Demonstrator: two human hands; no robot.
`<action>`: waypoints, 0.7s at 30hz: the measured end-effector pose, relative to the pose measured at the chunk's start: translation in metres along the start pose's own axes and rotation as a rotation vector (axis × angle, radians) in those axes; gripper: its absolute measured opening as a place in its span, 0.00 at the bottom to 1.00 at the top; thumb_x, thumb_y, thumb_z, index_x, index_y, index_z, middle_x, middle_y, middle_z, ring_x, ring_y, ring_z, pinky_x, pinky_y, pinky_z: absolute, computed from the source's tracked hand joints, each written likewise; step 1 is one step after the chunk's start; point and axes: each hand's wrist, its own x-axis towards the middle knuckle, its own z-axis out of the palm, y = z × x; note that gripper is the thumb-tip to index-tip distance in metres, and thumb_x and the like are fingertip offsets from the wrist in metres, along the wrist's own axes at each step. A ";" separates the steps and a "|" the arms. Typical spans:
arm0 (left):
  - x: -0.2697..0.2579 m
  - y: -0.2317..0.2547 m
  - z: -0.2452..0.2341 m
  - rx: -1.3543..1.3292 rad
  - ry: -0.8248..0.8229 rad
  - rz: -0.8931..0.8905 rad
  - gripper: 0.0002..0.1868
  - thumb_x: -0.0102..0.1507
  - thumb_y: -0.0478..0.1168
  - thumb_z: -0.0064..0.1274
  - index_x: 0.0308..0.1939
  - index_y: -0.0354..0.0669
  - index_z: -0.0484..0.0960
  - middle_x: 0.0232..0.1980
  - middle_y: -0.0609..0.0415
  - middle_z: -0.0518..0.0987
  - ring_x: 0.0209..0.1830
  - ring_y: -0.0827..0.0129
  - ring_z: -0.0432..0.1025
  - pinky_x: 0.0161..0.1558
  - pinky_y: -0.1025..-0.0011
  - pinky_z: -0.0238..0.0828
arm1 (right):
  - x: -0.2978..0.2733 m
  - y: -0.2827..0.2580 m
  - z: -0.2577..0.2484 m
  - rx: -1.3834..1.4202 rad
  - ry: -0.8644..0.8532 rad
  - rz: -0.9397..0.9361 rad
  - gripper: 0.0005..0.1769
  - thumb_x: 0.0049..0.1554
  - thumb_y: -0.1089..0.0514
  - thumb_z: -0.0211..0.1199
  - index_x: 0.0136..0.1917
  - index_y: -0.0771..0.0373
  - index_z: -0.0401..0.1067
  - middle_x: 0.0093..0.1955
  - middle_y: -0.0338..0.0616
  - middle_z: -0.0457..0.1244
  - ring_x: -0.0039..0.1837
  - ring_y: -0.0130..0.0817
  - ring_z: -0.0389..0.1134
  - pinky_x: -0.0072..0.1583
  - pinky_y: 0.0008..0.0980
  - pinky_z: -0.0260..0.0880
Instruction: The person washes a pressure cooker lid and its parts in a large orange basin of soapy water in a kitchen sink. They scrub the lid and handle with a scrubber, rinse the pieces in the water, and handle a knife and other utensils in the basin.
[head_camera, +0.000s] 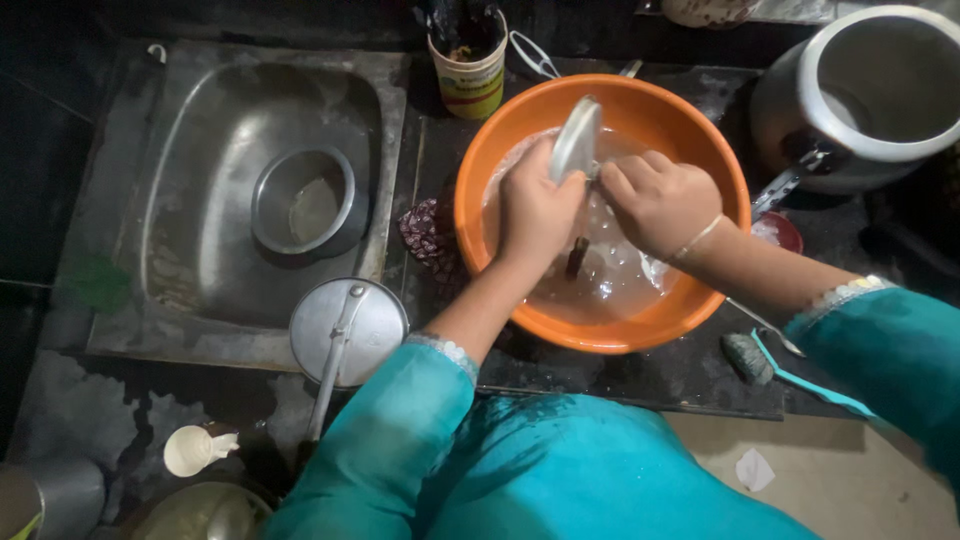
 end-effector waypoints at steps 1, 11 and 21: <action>0.001 0.000 0.000 -0.012 0.004 0.011 0.18 0.59 0.31 0.54 0.54 0.36 0.79 0.41 0.45 0.83 0.37 0.63 0.79 0.41 0.67 0.76 | 0.004 0.001 0.002 0.223 -0.104 0.243 0.08 0.57 0.57 0.63 0.45 0.64 0.76 0.37 0.44 0.67 0.38 0.41 0.70 0.39 0.36 0.67; -0.001 -0.005 -0.005 0.017 0.013 0.124 0.13 0.58 0.30 0.56 0.48 0.33 0.78 0.39 0.47 0.81 0.39 0.66 0.79 0.42 0.68 0.75 | -0.005 -0.013 0.006 0.161 -0.034 0.260 0.09 0.60 0.58 0.61 0.44 0.66 0.76 0.38 0.49 0.68 0.39 0.45 0.70 0.39 0.37 0.67; -0.015 -0.013 -0.019 -0.073 -0.002 0.141 0.08 0.61 0.31 0.59 0.41 0.34 0.76 0.34 0.51 0.78 0.34 0.77 0.72 0.34 0.74 0.70 | 0.000 -0.034 0.019 0.654 -0.186 0.804 0.13 0.65 0.53 0.61 0.48 0.65 0.77 0.37 0.51 0.68 0.38 0.45 0.70 0.42 0.33 0.68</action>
